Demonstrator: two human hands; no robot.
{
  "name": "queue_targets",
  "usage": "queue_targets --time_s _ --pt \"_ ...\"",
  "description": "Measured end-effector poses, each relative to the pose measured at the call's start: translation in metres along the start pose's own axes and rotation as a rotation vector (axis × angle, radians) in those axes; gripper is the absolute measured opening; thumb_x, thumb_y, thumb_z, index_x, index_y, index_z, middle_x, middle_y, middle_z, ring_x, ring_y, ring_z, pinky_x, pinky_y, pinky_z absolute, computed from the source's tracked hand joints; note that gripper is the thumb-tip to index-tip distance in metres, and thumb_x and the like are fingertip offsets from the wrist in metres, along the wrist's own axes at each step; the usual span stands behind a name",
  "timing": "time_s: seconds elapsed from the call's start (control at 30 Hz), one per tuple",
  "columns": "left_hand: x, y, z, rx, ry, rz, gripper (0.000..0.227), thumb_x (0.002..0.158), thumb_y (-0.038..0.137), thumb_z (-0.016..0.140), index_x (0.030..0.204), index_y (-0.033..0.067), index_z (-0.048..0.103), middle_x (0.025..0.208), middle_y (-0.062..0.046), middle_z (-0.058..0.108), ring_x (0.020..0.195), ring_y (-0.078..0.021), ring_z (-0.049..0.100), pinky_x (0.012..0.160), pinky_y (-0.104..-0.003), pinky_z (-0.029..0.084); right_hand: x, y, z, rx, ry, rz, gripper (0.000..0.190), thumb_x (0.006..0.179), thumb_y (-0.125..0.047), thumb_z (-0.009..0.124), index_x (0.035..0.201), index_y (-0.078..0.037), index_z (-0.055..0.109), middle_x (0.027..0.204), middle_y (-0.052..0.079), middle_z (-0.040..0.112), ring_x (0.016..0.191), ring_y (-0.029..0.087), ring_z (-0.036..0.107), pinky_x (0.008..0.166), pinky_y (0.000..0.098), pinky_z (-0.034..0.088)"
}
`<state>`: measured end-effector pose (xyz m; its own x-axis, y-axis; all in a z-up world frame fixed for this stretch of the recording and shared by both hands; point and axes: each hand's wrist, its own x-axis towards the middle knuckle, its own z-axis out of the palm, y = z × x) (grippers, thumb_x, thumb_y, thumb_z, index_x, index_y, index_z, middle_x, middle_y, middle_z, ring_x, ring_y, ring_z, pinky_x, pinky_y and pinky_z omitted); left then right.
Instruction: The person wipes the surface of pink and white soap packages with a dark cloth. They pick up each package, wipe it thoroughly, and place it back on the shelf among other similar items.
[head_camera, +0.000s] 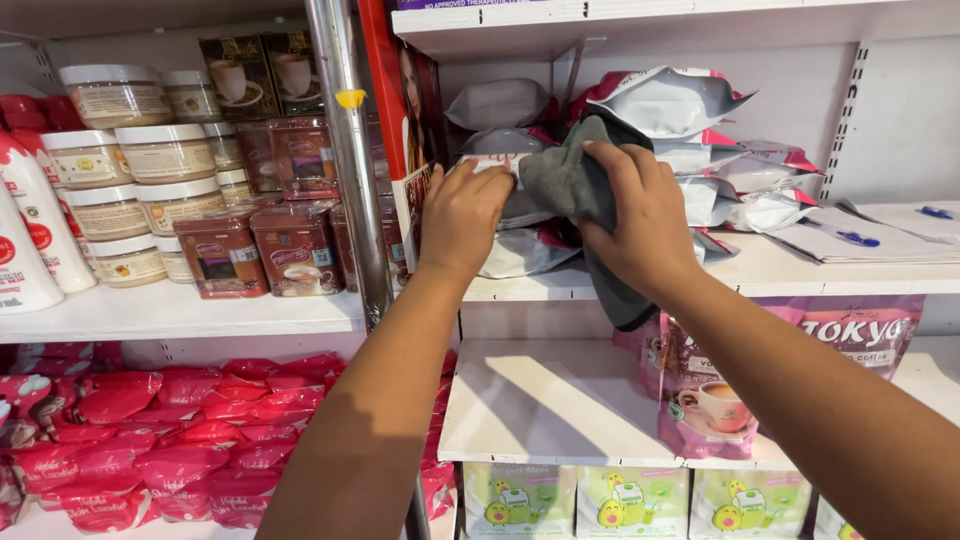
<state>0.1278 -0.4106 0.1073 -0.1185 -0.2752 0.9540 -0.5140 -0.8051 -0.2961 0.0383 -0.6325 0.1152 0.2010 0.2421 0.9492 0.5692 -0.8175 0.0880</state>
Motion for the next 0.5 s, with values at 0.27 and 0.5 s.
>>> queue_targets --time_s 0.27,0.5 --pt "0.025 0.022 -0.05 0.011 0.076 0.181 0.013 0.092 0.009 0.066 0.103 0.0066 0.07 0.104 -0.005 0.07 0.097 -0.0256 0.067 0.094 -0.043 0.055 -0.013 0.044 0.005 0.404 0.026 0.015 0.068 0.099 -0.013 0.071 0.155 -0.002 0.034 0.142 0.022 0.052 0.134 0.037 0.052 0.115 0.0435 0.041" --pt "-0.015 0.055 -0.072 0.012 0.103 0.205 0.024 0.09 0.011 0.068 0.113 0.0074 0.072 0.112 -0.007 0.068 0.108 -0.0305 0.062 0.1 -0.045 0.05 0.005 -0.004 -0.024 0.311 -0.061 0.157 0.064 0.093 -0.024 0.075 0.146 -0.003 0.046 0.132 0.02 0.062 0.125 0.035 0.061 0.105 0.0431 0.047"
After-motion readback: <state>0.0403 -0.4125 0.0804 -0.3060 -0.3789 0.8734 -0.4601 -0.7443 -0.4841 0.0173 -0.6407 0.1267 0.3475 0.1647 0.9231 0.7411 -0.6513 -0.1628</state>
